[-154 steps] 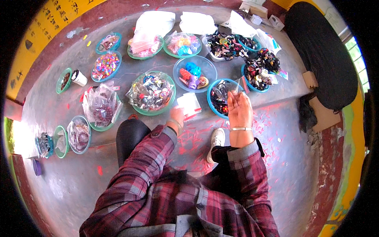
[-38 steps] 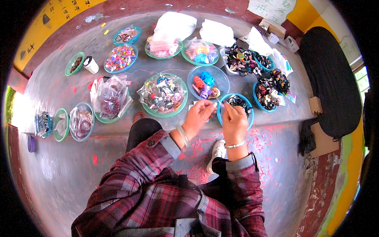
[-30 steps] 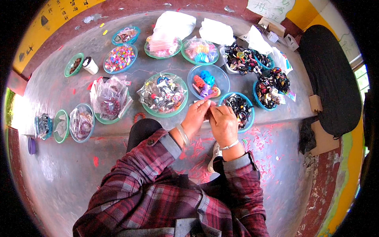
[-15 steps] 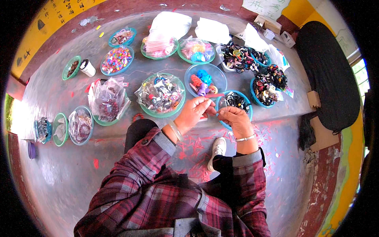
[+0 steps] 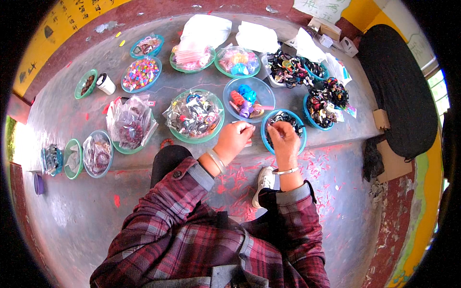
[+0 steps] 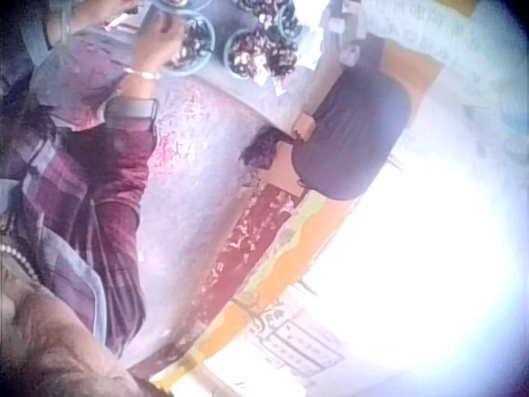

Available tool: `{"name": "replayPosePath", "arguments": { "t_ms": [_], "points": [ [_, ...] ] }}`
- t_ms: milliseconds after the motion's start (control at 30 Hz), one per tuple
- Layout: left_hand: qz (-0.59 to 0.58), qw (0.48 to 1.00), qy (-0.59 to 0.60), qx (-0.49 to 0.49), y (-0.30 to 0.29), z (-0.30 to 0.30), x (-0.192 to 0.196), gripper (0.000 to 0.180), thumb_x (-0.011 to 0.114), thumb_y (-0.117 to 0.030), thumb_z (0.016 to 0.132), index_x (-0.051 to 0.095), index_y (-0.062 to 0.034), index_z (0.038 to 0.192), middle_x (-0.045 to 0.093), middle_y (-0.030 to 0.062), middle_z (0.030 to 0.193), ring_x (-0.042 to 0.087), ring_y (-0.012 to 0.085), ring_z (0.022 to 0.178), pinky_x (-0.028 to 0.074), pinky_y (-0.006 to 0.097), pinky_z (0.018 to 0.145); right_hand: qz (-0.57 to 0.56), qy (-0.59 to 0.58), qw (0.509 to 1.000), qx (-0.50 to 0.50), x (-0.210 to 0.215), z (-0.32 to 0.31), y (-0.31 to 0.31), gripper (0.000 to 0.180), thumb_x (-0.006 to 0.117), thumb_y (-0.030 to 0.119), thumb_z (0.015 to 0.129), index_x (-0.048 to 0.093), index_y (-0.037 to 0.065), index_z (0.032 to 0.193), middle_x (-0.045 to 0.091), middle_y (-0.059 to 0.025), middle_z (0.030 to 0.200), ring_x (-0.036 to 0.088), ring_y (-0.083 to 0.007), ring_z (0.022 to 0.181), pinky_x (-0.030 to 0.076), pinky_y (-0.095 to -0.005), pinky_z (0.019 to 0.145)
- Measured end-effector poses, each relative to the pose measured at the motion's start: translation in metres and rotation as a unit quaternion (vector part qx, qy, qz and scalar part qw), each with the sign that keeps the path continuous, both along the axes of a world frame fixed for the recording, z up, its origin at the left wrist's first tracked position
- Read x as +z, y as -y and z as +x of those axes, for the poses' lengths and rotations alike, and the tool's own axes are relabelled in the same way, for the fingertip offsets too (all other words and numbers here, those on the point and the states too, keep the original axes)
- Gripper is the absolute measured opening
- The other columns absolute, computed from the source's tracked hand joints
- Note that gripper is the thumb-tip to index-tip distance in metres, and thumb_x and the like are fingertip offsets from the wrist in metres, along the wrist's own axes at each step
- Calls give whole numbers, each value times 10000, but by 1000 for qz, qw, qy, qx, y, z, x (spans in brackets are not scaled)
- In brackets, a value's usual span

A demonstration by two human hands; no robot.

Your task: The person sits on the floor surrounded by bowls of craft supplies and sorts small items into clear plastic bags. They pick up items from the bowls, place them into bags, and occasionally seal the bags.

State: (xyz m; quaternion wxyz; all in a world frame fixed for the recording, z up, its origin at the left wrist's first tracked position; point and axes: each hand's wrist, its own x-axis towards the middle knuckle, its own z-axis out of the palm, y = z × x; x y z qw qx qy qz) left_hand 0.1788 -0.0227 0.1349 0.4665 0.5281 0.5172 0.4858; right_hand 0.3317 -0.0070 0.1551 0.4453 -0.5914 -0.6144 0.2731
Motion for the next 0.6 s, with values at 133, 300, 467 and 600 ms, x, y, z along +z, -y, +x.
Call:
{"name": "replayPosePath", "arguments": {
  "t_ms": [133,300,467,600],
  "points": [
    [226,924,-300,66,2,-1,-1,120,583,-160,759,576,-63,689,586,86,637,580,248,602,458,347,528,-79,-127,984,94,-11,-17,9,222,629,170,802,616,-9,932,601,-4,779,532,-64,701,429,-199,630],
    [307,866,-393,41,7,2,8,135,598,-197,708,553,-70,694,559,77,650,551,264,678,449,388,599,-208,-352,908,95,-11,-23,13,209,603,168,820,621,-9,930,603,-16,804,527,-78,687,425,-212,612],
    [335,882,-332,12,10,4,17,163,600,-198,738,573,-46,790,587,98,772,549,270,746,440,390,675,-222,-386,893,63,-16,-11,4,167,562,137,838,630,7,918,614,-25,798,536,-76,666,430,-205,590],
    [300,930,-189,95,1,-5,15,195,616,-187,773,587,-20,869,600,98,816,558,246,751,443,354,683,-252,-373,883,135,-9,1,2,181,523,162,857,616,20,920,639,-51,815,592,-107,698,437,-208,599]
  ]
}}
